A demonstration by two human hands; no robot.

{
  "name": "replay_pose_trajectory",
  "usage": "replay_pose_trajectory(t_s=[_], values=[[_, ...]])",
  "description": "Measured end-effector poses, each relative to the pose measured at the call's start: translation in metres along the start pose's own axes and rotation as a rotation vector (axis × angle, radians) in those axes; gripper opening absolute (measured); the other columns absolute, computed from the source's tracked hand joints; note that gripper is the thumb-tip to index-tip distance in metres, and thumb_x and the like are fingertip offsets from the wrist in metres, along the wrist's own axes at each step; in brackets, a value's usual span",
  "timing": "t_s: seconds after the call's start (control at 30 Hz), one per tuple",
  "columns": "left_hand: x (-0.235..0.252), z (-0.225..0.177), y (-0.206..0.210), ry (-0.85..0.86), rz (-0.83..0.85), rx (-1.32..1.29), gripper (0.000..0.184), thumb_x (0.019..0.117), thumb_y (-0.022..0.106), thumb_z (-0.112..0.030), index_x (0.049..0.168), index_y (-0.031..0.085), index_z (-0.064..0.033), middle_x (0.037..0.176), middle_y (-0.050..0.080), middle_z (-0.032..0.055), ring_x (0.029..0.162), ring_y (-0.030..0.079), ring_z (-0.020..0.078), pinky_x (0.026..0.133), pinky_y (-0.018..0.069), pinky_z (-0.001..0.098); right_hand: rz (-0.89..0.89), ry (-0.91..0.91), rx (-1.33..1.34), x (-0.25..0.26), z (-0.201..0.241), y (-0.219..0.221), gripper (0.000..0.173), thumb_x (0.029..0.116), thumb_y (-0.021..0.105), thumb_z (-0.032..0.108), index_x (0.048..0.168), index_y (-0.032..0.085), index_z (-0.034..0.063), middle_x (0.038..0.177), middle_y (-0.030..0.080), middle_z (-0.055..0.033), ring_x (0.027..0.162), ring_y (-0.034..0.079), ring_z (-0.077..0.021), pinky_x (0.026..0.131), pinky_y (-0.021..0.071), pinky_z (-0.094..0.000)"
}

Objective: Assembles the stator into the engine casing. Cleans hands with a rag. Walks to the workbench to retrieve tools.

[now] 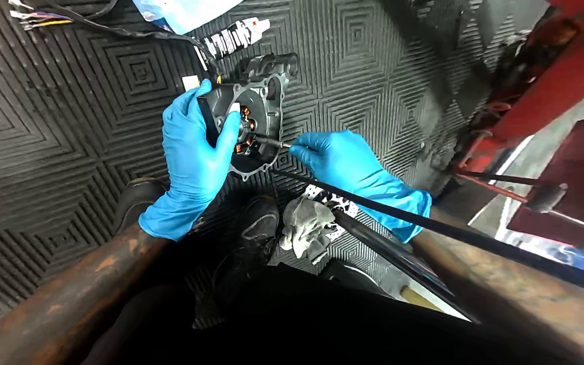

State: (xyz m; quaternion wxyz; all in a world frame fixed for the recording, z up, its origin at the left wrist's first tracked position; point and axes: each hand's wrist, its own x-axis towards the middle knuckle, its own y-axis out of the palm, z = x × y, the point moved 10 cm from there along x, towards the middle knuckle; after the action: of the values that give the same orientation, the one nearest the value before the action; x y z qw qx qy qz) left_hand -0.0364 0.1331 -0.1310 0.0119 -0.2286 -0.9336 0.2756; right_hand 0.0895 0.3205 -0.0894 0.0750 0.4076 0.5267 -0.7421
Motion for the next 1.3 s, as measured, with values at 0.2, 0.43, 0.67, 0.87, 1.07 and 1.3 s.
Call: replay_pose_trajectory(t_s=[0.2, 0.43, 0.67, 0.87, 1.07, 1.3], values=[[-0.001, 0.0, 0.001, -0.001, -0.003, 0.017, 0.058, 0.0991, 0.058, -0.05, 0.139, 0.062, -0.0082, 0.141, 0.06, 0.0117, 0.134, 0.052, 0.0259, 0.112, 0.0387, 0.0427, -0.026, -0.041, -0.176, 0.01, 0.007, 0.011, 0.029, 0.1048, 0.053, 0.036, 0.106, 0.075, 0.0181, 0.081, 0.073, -0.0112, 0.078, 0.072, -0.0361, 0.064, 0.0523, -0.0584], [-0.001, -0.001, 0.001, 0.003, -0.006, 0.017, 0.057, 0.0984, 0.059, -0.05, 0.136, 0.063, -0.0076, 0.141, 0.06, 0.0126, 0.133, 0.053, 0.0258, 0.111, 0.0397, 0.0431, -0.363, -0.493, -0.54, -0.007, 0.047, 0.008, 0.018, 0.1021, 0.047, 0.005, 0.101, 0.065, -0.0003, 0.088, 0.063, -0.0219, 0.08, 0.065, -0.0414, 0.067, 0.0495, -0.0517], [-0.001, 0.0, 0.001, 0.006, -0.006, 0.018, 0.058, 0.0984, 0.06, -0.049, 0.14, 0.061, -0.0086, 0.141, 0.06, 0.0121, 0.133, 0.052, 0.0255, 0.111, 0.0395, 0.0419, -0.301, -0.397, -0.303, 0.006, 0.03, 0.008, 0.025, 0.1057, 0.05, 0.02, 0.097, 0.068, 0.005, 0.069, 0.064, -0.0142, 0.064, 0.068, -0.0362, 0.052, 0.051, -0.051], [0.0, -0.001, 0.002, -0.004, 0.009, 0.015, 0.058, 0.0983, 0.059, -0.049, 0.139, 0.061, -0.0083, 0.143, 0.059, 0.0121, 0.135, 0.052, 0.0261, 0.112, 0.039, 0.0442, 0.166, 0.194, 0.2, 0.023, -0.017, 0.023, 0.038, 0.1054, 0.054, 0.047, 0.114, 0.069, 0.0136, 0.086, 0.069, -0.0071, 0.077, 0.067, -0.0248, 0.073, 0.0533, -0.0515], [0.0, 0.001, 0.001, -0.008, 0.003, 0.013, 0.058, 0.0986, 0.058, -0.05, 0.139, 0.062, -0.0087, 0.141, 0.06, 0.0117, 0.133, 0.053, 0.0253, 0.111, 0.0395, 0.0432, -0.212, -0.359, -0.345, -0.004, 0.027, -0.004, 0.022, 0.0996, 0.055, 0.008, 0.116, 0.07, 0.0063, 0.097, 0.066, -0.0196, 0.085, 0.068, -0.0391, 0.068, 0.0543, -0.0526], [-0.002, 0.0, 0.003, -0.013, 0.015, 0.017, 0.059, 0.0986, 0.058, -0.05, 0.14, 0.061, -0.0082, 0.144, 0.059, 0.0114, 0.135, 0.051, 0.0256, 0.112, 0.0387, 0.0441, 0.016, -0.038, 0.088, 0.005, -0.011, 0.006, 0.029, 0.1067, 0.055, 0.034, 0.101, 0.077, 0.016, 0.077, 0.07, -0.005, 0.071, 0.067, -0.0234, 0.063, 0.0516, -0.0496]])
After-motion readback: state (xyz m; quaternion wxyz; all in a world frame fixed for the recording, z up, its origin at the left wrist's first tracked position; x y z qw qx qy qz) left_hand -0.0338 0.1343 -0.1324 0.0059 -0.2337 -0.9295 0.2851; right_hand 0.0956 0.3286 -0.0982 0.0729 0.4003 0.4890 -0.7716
